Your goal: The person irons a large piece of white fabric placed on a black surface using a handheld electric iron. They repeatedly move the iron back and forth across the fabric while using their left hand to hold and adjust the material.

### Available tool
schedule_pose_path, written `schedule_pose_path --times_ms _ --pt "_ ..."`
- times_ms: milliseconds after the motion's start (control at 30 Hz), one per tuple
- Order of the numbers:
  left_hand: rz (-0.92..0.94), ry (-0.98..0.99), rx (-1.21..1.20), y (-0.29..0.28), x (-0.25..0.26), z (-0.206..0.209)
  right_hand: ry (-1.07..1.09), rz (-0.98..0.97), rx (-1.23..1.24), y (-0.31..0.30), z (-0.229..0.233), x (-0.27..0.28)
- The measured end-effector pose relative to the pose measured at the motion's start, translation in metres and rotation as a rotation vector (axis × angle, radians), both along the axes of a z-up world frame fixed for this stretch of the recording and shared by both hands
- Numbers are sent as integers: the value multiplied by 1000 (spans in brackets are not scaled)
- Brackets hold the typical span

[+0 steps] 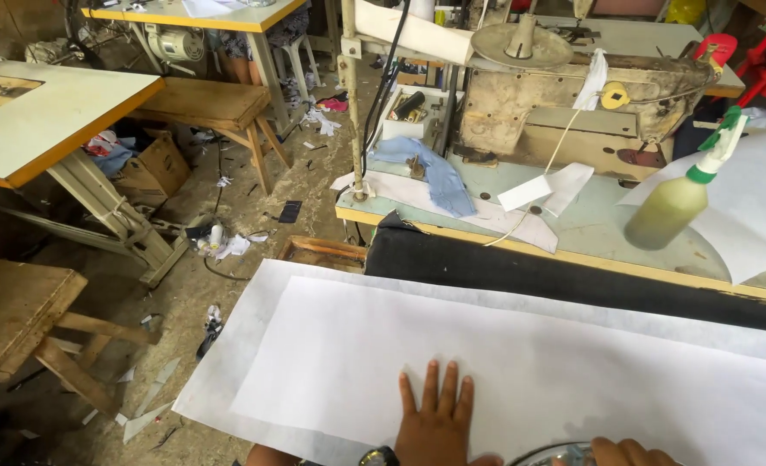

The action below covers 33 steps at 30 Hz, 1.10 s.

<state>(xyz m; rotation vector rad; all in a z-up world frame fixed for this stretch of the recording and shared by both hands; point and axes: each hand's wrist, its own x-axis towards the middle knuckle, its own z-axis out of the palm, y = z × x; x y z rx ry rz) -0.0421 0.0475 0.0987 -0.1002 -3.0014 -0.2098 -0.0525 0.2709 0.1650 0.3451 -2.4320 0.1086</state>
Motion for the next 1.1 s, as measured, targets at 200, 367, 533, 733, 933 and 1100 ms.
schedule_pose_path --times_ms 200,367,533,733,933,1100 --pt "-59 650 -110 10 1 -54 -21 -38 73 2 25 -5" --pt "-74 545 -165 4 13 -67 -232 -236 288 9 32 -41" --pt "-70 594 -195 3 19 -60 135 -80 258 18 22 -94" --pt "-93 512 -202 3 20 -68 58 -205 285 11 17 -154" --pt "-86 559 -234 1 22 -59 -236 -310 272 -2 45 -192" --pt "-39 634 -283 -5 35 -55 -394 -316 240 -9 62 -186"
